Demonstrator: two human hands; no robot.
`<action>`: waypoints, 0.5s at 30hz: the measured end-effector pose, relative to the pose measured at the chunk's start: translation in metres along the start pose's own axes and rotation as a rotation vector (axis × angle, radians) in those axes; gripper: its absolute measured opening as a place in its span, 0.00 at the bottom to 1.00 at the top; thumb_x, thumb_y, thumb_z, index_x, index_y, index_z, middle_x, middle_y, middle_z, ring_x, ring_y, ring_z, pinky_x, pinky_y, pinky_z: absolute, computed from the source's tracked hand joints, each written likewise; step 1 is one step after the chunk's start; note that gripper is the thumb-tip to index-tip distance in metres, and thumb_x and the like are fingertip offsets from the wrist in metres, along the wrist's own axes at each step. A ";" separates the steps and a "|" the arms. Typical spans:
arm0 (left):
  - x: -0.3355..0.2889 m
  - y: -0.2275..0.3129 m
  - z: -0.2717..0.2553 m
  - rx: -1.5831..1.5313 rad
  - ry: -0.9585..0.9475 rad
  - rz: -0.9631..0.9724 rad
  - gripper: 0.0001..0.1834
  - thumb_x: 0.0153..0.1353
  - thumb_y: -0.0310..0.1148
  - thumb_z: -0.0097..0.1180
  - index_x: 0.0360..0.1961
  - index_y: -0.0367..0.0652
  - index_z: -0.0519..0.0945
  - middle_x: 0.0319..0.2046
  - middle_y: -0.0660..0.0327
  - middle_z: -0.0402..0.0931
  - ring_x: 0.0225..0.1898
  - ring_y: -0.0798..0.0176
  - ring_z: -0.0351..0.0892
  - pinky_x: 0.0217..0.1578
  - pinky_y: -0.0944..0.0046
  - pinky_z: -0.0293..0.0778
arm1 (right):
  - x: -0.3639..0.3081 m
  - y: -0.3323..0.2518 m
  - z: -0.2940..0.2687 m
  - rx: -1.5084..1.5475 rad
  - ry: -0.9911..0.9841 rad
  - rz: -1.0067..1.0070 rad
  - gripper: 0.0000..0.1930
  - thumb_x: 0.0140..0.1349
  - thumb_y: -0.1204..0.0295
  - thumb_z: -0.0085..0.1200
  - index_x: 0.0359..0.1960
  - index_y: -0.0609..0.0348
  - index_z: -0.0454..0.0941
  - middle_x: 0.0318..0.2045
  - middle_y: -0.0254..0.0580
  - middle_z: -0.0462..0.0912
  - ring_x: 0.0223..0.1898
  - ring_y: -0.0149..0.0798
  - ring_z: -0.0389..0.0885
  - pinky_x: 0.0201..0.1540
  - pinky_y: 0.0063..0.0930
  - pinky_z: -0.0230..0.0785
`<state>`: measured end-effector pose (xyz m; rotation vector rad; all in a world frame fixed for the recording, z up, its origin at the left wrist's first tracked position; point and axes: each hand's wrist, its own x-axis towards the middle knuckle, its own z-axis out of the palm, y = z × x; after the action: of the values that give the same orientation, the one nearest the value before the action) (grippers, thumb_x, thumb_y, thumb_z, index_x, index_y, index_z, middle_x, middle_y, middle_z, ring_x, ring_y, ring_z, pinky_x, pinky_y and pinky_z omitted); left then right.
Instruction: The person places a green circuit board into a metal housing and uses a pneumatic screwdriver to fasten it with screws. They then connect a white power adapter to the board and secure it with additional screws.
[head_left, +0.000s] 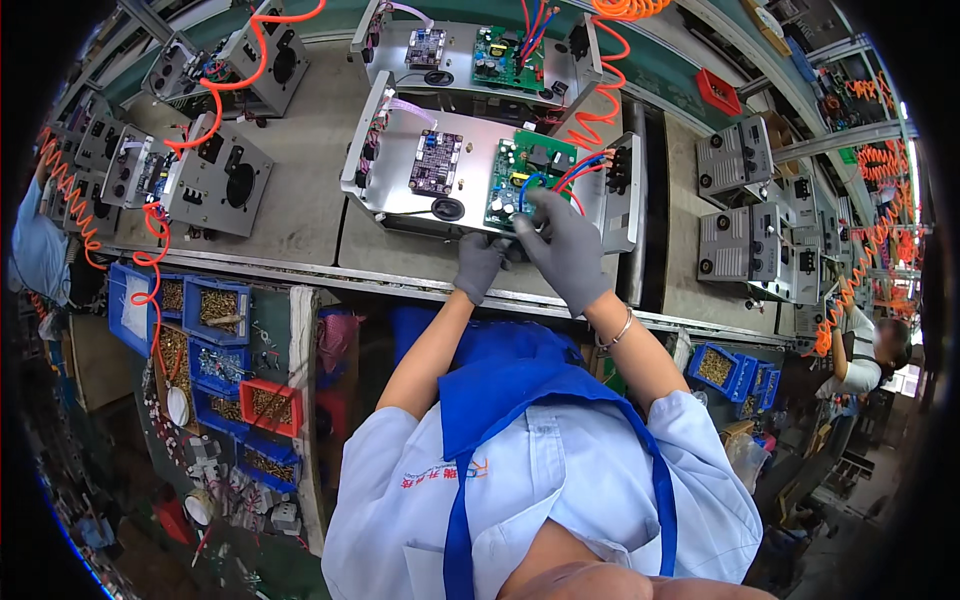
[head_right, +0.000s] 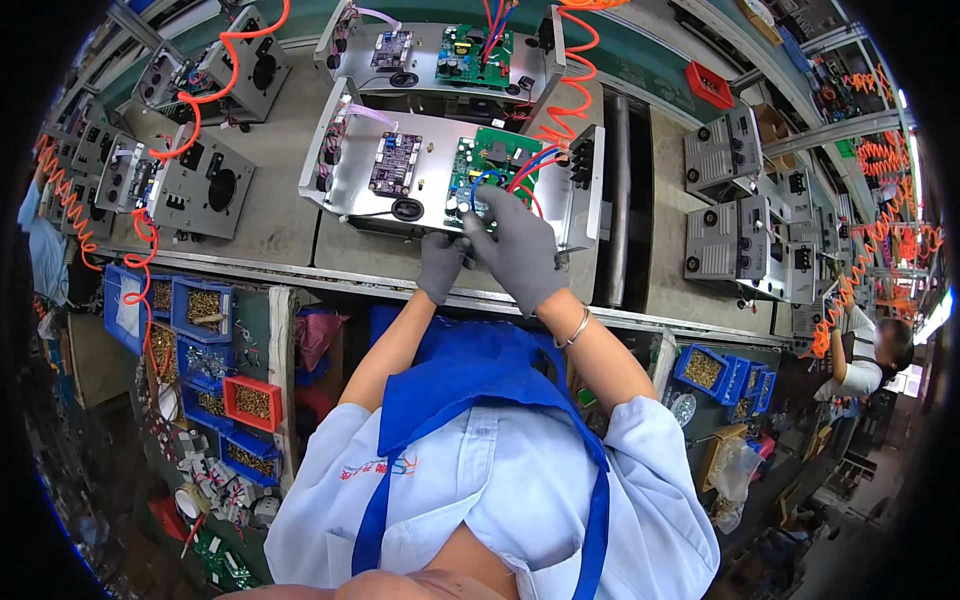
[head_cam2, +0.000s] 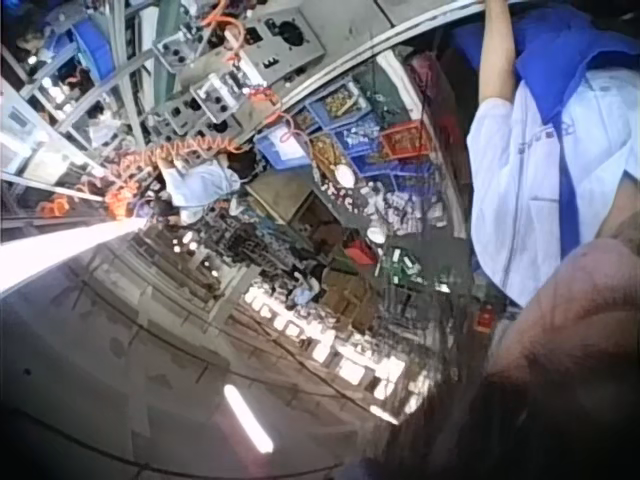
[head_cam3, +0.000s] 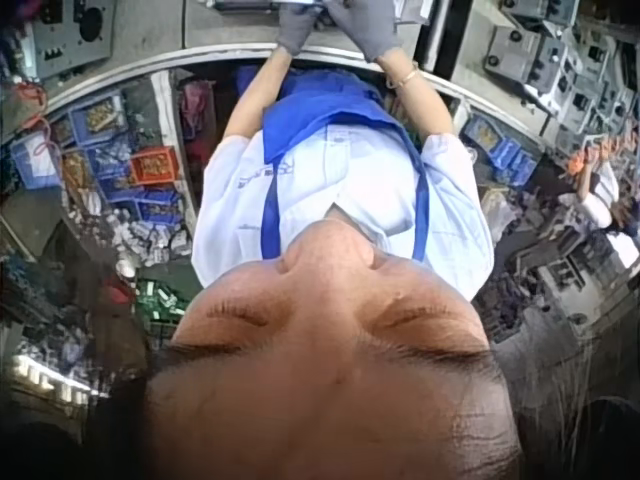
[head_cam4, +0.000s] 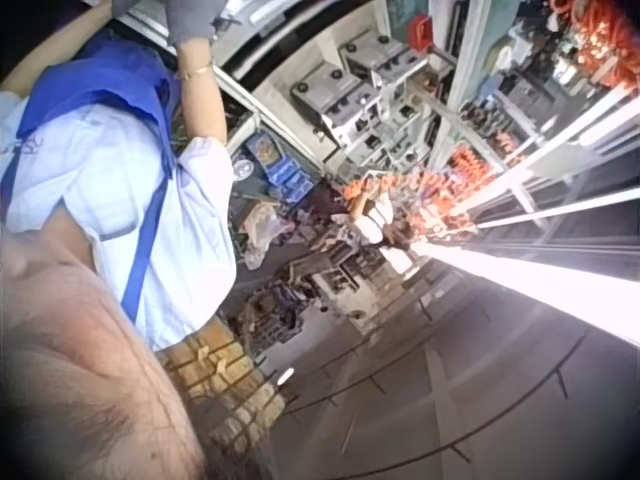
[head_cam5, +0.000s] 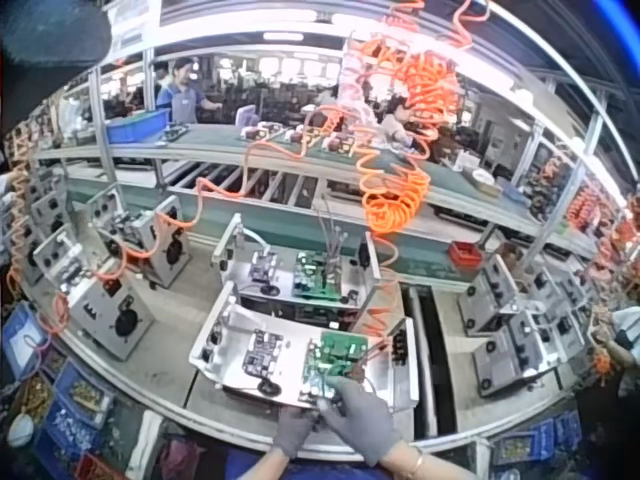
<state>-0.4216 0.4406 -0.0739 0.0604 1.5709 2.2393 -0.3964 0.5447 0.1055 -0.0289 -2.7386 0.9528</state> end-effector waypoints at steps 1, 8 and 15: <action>-0.001 -0.001 0.001 -0.026 0.014 -0.015 0.08 0.59 0.24 0.53 0.40 0.34 0.77 0.29 0.59 0.79 0.21 0.68 0.78 0.15 0.72 0.71 | 0.004 -0.008 -0.004 -0.011 0.050 -0.100 0.13 0.54 0.68 0.59 0.40 0.60 0.76 0.30 0.45 0.80 0.28 0.37 0.79 0.30 0.28 0.70; -0.007 0.009 -0.006 0.003 -0.030 -0.034 0.07 0.59 0.25 0.53 0.34 0.30 0.77 0.25 0.55 0.79 0.16 0.66 0.77 0.14 0.70 0.70 | 0.032 0.017 -0.030 -0.166 -0.298 -0.174 0.14 0.53 0.65 0.59 0.40 0.55 0.77 0.34 0.44 0.79 0.34 0.46 0.78 0.36 0.38 0.69; -0.018 -0.006 -0.009 0.205 0.083 -0.082 0.07 0.59 0.24 0.51 0.34 0.29 0.78 0.27 0.55 0.80 0.18 0.68 0.77 0.15 0.70 0.72 | 0.026 0.031 -0.003 -0.441 -0.447 -0.366 0.12 0.56 0.61 0.53 0.31 0.57 0.73 0.28 0.45 0.77 0.28 0.49 0.79 0.30 0.42 0.72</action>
<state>-0.4058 0.4281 -0.0792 -0.0400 1.8088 2.0365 -0.4230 0.5736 0.0941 0.6561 -3.1344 0.2678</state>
